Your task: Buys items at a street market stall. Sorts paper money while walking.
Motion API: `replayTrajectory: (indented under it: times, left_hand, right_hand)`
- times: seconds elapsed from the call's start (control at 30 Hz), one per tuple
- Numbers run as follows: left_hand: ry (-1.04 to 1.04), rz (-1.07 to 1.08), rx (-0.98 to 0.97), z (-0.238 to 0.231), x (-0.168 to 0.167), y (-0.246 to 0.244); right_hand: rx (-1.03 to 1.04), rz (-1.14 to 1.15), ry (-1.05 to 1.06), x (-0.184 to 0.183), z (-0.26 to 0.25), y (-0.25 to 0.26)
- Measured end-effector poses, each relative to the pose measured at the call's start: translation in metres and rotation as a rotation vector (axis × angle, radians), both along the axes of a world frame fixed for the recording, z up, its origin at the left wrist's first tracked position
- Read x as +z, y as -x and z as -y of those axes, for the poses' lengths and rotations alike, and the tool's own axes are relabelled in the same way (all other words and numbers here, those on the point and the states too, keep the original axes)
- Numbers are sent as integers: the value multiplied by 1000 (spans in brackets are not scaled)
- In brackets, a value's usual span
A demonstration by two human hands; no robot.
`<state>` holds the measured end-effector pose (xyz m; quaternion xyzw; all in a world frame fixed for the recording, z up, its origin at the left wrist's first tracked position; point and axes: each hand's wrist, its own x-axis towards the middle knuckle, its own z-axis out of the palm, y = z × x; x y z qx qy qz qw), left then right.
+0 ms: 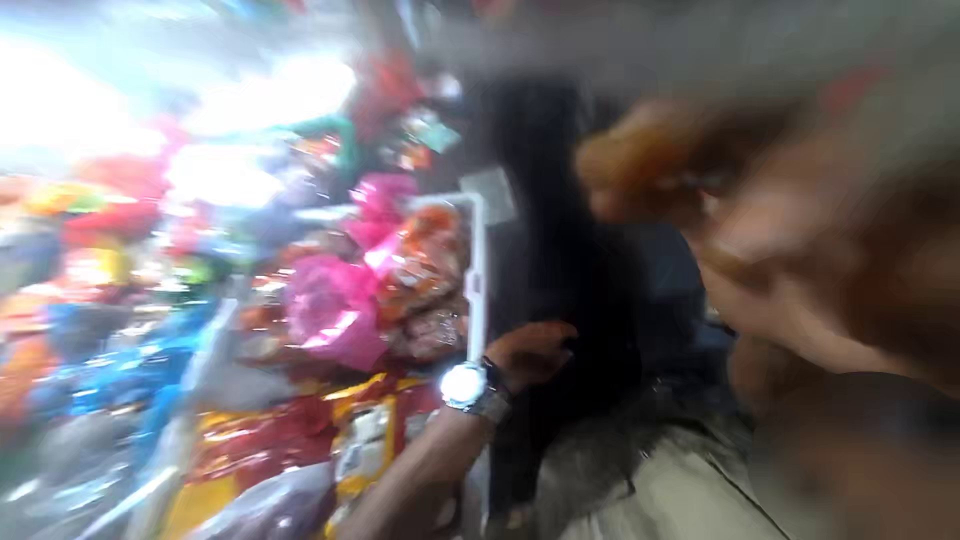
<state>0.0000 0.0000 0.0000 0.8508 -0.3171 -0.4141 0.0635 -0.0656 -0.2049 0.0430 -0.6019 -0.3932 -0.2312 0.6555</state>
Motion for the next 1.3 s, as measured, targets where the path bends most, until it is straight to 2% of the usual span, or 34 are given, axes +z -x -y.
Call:
replayTrajectory:
  times: [0.03,0.07,0.1,0.17,0.27,0.33,0.4,0.47,0.53,0.63,0.77,0.9,1.1,1.17,1.3]
  left_hand:
    - [203,58,-6,-13,-42,-5]
    - [362,115,9,-21,-71,-5]
    - [412,177,-2,-23,-83,-5]
    - [274,235,-114,-18,-92,-13]
    - [143,238,-187,-11,-99,-19]
    - [131,226,-201,-10,-98,-19]
    - [108,216,-214,-11,-96,-20]
    - [137,238,-213,-13,-97,-19]
    - [139,247,-212,-15,-97,-19]
    - [111,231,-214,-14,-94,-19]
    - [89,214,-210,-13,-91,-19]
    - [86,226,-197,-12,-88,-18]
    - [28,201,-190,-9,-82,-19]
    - [15,179,-190,-7,-78,-19]
    - [-11,90,-202,-4,-71,-23]
  right_hand:
    - [102,52,141,-20,27,-11]
    - [114,-23,197,-30,33,-10]
    - [57,-166,273,-31,26,0]
    - [-34,-378,569,-47,24,15]
    - [-28,-601,956,-94,48,43]
    - [32,-817,1080,-113,57,60]
    - [143,-1018,1148,-114,58,73]
    - [252,-1084,1225,-112,53,86]
    - [297,-1121,1400,-114,39,101]
    - [209,-1181,1579,-113,19,117]
    - [42,-1283,1549,-119,0,119]
    - [13,-1408,1457,-137,-18,110]
    - [-56,-1159,1456,-157,-4,118]
    - [-55,-1148,1380,-179,7,126]
    - [-64,-1281,1211,-220,7,139]
